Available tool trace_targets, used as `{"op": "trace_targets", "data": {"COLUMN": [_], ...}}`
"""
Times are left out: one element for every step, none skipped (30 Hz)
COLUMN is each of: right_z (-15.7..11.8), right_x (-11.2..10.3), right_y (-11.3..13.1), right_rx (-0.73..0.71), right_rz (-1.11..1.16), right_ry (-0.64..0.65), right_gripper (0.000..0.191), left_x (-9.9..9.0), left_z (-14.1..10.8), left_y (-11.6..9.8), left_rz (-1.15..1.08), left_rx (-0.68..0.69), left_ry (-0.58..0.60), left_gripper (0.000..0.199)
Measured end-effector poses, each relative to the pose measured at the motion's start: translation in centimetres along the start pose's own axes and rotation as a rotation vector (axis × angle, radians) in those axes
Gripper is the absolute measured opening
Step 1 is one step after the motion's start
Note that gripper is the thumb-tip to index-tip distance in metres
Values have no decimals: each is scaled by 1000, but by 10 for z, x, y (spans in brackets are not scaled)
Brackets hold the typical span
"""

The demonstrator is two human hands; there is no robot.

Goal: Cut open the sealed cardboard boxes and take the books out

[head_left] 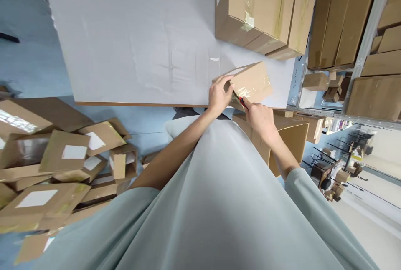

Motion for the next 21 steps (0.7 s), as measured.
{"op": "trace_targets", "data": {"right_z": [-1,-2,-5,-8,-11,-13,-14,-13,-11,-7,-4,-2,-1,-2,-3,-6,-7,-7,-4,1,8], "right_x": [3,5,8,9,11,13,14,14,14,14,14,13,13,13,13,14,15,17,18,20,22], "right_y": [0,-1,-2,-4,-6,-8,-9,-10,-10,-10,-10,-11,-13,-17,-21,-26,-31,-35,-38,-40,-39], "right_rx": [-10,-13,-7,3,18,33,44,44,32,13,-9,-32,-49,-56,-54,-48,-44,-47,-61,-85,-115], "right_rz": [2,4,3,3,3,6,13,22,35,47,57,63,65,64,62,61,64,73,88,109,134], "right_ry": [-9,-15,-15,-11,-3,5,7,3,-5,-18,-32,-43,-47,-43,-34,-19,-4,2,2,-2,-7], "right_gripper": [60,61,61,61,60,60,59,58,58,58,58,58,58,59,59,59,59,58,58,57,57], "left_x": [0,0,1,2,4,5,7,9,10,10,11,11,12,13,14,15,16,17,17,17,16], "left_z": [-1,-2,-3,-5,-7,-8,-9,-10,-9,-8,-7,-5,-3,-2,-1,-1,-1,0,1,2,4], "left_y": [0,0,0,0,-1,-1,-1,-1,0,2,3,4,4,5,4,4,4,4,4,5,7], "left_rz": [2,3,2,-2,-9,-16,-23,-27,-29,-29,-27,-24,-22,-20,-17,-16,-16,-17,-21,-28,-37], "left_rx": [-2,-3,-3,-1,2,3,1,-4,-13,-23,-32,-41,-47,-51,-54,-56,-61,-67,-76,-89,-102], "left_ry": [-6,-6,-1,8,20,29,36,39,37,31,22,12,5,2,1,0,-5,-11,-20,-28,-35], "left_gripper": [34,34,34,34,34,34,34,34,34,35,35,36,37,38,38,39,41,42,44,46,49]}}
Point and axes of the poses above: each hand's wrist, its own z-axis towards the middle knuckle, its own x-axis out of the palm, y = z × x, the point moved 4 cm from there along z, towards the middle knuckle, and after that the axes turned 4 degrees about z, right-handed, at the moved point
